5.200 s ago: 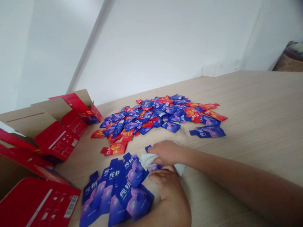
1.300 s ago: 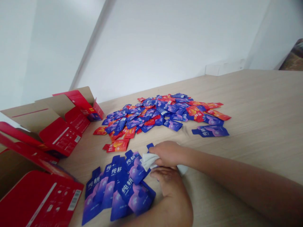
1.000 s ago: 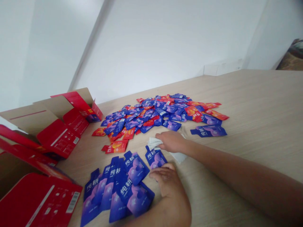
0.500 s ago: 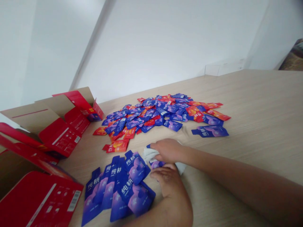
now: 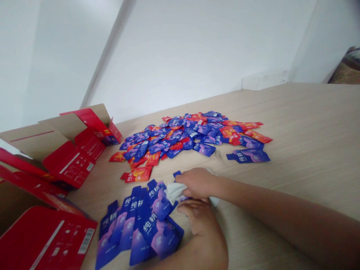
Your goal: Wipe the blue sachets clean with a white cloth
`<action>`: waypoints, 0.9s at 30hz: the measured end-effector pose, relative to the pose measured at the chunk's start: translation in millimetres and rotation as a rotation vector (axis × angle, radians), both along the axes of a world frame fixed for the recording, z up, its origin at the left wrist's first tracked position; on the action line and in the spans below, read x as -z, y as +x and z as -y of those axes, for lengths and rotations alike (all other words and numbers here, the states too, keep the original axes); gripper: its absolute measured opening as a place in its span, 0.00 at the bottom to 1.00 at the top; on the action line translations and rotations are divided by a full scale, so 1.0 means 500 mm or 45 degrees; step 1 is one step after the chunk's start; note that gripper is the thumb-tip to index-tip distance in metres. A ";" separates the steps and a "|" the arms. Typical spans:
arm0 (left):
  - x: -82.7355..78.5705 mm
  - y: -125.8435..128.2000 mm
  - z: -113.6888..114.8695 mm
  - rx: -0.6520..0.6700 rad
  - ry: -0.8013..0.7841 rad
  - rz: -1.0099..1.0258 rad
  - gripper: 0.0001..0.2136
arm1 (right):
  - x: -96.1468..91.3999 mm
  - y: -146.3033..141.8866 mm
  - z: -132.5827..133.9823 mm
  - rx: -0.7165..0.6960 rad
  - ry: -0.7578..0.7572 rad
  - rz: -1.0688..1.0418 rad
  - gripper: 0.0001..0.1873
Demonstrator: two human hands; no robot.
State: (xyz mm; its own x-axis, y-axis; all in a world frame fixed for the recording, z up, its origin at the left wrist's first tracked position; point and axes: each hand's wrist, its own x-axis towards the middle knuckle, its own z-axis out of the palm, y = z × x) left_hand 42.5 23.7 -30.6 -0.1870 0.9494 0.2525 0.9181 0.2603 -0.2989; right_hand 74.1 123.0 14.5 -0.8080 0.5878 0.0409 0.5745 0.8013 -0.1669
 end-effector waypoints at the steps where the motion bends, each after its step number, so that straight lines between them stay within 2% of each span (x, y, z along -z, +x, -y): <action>1: 0.000 0.000 0.001 0.000 0.001 -0.001 0.14 | 0.006 0.001 -0.006 0.033 -0.010 0.008 0.20; 5: -0.005 0.000 0.006 0.006 0.006 -0.004 0.13 | 0.017 0.019 -0.041 0.193 0.039 -0.007 0.19; 10: -0.011 0.000 0.008 0.011 -0.005 0.003 0.13 | -0.006 0.033 -0.050 0.289 0.110 -0.043 0.17; 15: -0.012 -0.001 0.003 0.006 -0.032 0.029 0.14 | -0.027 0.014 -0.007 0.099 0.086 -0.114 0.18; 17: -0.010 -0.002 0.001 0.009 -0.044 0.048 0.14 | -0.019 0.005 0.004 0.001 0.051 -0.075 0.19; 19: -0.009 -0.001 0.000 0.017 -0.054 0.067 0.14 | -0.003 0.001 0.003 -0.023 0.020 -0.024 0.19; 23: -0.012 0.000 0.002 0.012 -0.057 0.063 0.14 | 0.022 0.011 -0.030 0.134 0.025 -0.008 0.20; 27: -0.016 0.000 0.005 0.003 -0.056 0.020 0.14 | 0.013 0.029 -0.054 0.293 0.077 -0.012 0.18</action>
State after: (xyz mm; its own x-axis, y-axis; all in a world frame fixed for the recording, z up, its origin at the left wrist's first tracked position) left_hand 42.5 21.0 -22.5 -0.1881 0.9599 0.2076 0.9233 0.2449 -0.2958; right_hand 88.5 149.8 7.8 -0.6524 0.7527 0.0890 0.7418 0.6582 -0.1288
